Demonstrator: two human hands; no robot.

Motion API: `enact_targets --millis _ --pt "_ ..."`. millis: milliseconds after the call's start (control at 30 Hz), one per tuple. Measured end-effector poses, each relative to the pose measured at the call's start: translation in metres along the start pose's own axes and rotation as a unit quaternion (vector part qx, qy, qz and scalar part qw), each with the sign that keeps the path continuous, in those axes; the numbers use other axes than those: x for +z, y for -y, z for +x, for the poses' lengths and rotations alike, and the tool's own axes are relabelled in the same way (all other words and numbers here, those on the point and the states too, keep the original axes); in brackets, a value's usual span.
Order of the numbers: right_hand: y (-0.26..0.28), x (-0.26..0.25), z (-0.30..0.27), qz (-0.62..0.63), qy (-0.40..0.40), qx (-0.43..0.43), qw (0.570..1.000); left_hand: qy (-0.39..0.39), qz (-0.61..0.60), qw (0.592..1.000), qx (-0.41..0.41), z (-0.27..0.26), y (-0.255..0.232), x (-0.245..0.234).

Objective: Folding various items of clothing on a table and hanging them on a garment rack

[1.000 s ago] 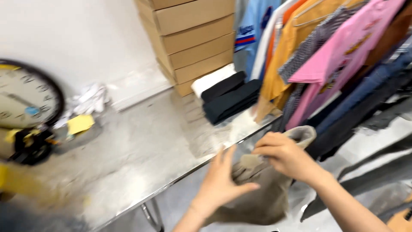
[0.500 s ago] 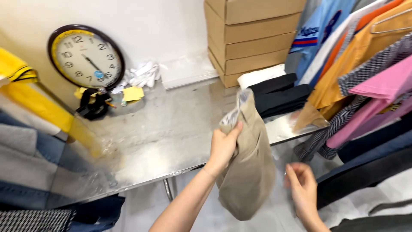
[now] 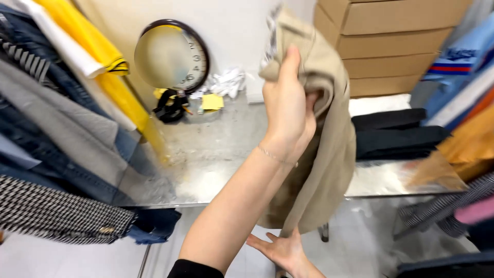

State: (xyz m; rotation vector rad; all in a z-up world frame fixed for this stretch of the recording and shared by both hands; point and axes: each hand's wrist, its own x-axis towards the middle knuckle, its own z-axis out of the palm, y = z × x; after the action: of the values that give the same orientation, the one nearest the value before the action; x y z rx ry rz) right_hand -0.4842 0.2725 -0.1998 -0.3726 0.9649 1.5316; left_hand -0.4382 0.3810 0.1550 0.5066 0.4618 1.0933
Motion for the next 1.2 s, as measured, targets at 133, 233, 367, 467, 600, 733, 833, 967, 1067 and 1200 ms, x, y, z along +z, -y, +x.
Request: enact_targets --millis 133,233,367,467,600,733,833,967,1067,1200 --pt "-0.012 0.029 0.052 0.001 0.066 0.048 0.997 0.014 -0.048 0.994 0.094 0.002 -0.053 0.015" --pt "0.024 0.068 0.086 0.098 0.153 0.027 0.983 -0.022 -0.087 0.974 0.206 0.036 -0.076 0.0" --pt "0.162 0.09 0.153 0.037 0.221 -0.015 0.974 -0.063 -0.087 0.964 0.243 0.098 -0.117 -0.037" --pt "0.191 0.114 0.129 -0.027 0.16 -0.243 0.956 -0.038 -0.072 0.947 0.312 0.139 -0.146 -0.078" --pt "0.209 0.122 0.095 -0.042 0.09 -0.272 0.957 -0.124 -0.034 0.935 0.33 0.18 -0.189 -0.154" --pt "0.207 0.154 0.093 -0.101 -0.056 -0.236 0.965 -0.216 0.023 0.937 0.275 0.18 -0.206 -0.213" --pt "0.122 0.21 0.097 -0.23 -0.164 -0.273 0.92 -0.221 0.074 0.937 0.26 0.175 -0.198 -0.235" --pt "0.126 0.202 0.167 -0.326 -0.198 -0.239 0.893 -0.252 0.113 0.931 0.237 0.177 -0.202 -0.267" --pt "0.108 0.219 0.174 -0.379 -0.239 -0.295 0.844 -0.287 0.098 0.918 0.255 0.187 -0.212 -0.308" --pt "0.128 0.24 0.189 -0.565 -0.331 -0.33 0.68 -0.287 0.127 0.929 0.195 0.198 -0.234 -0.347"
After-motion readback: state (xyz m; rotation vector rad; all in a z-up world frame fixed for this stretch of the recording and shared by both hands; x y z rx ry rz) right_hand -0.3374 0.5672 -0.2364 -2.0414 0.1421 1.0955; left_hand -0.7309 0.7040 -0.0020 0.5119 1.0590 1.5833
